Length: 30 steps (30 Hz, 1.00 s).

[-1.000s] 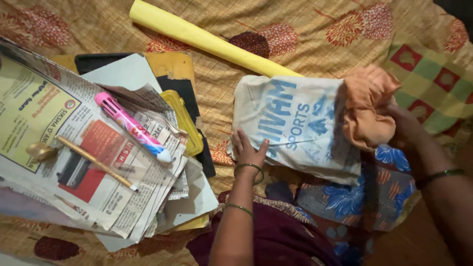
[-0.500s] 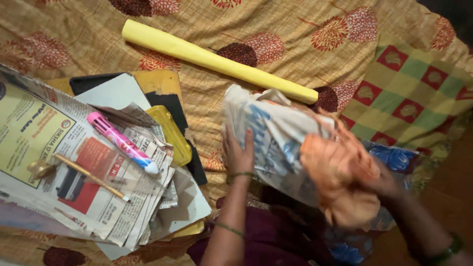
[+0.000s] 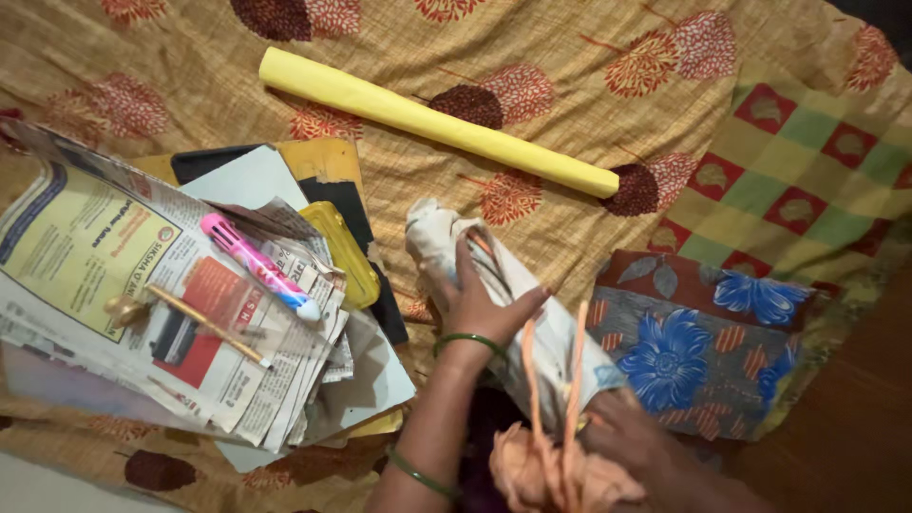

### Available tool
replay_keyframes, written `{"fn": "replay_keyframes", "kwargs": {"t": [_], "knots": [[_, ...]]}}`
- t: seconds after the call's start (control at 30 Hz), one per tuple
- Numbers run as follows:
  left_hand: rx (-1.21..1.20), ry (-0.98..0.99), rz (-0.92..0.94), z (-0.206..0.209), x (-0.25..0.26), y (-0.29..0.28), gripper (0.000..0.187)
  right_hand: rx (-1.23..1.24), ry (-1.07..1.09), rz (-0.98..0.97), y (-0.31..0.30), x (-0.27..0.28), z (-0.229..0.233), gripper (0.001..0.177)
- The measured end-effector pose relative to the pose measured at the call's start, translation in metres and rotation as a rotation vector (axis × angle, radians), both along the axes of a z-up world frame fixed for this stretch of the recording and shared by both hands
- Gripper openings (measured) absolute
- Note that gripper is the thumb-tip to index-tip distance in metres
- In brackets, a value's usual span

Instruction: The person clears a wooden shelf by moving various items, including a yellow tube, a blue box, a pink marker, and newspapers, onto a nearby bed. They then use a cloth to wipe the shelf surfaces and the items on the bed before placing a white sack back onto the shelf.

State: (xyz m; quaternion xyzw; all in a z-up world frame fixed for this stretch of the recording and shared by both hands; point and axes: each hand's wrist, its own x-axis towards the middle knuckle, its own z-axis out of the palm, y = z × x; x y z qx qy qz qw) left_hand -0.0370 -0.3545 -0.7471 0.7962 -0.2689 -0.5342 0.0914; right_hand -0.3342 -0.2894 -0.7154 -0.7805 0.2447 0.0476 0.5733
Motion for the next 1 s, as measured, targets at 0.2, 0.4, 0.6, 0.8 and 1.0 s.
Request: {"fn": "replay_keyframes", "kwargs": {"t": [0.2,0.4,0.6,0.8,1.0], "knots": [[0.267,-0.046,-0.009,0.001,0.021,0.008,0.128,-0.009,-0.034,0.101,0.025,0.034,0.022,0.031],[0.178,-0.222,0.101,-0.001,0.026,0.009,0.078,0.193,0.148,0.062,0.033,0.047,0.035,0.036],[0.175,-0.262,0.148,-0.005,0.023,0.0,0.071,-0.038,-0.03,0.001,0.02,0.023,0.023,0.056],[0.347,-0.191,0.075,0.008,0.03,-0.02,0.092,-0.309,-0.033,-0.256,0.01,-0.015,0.012,0.067],[0.21,-0.402,-0.11,-0.005,0.013,-0.019,0.075,0.023,0.261,-0.47,-0.005,-0.067,-0.034,0.055]]}}
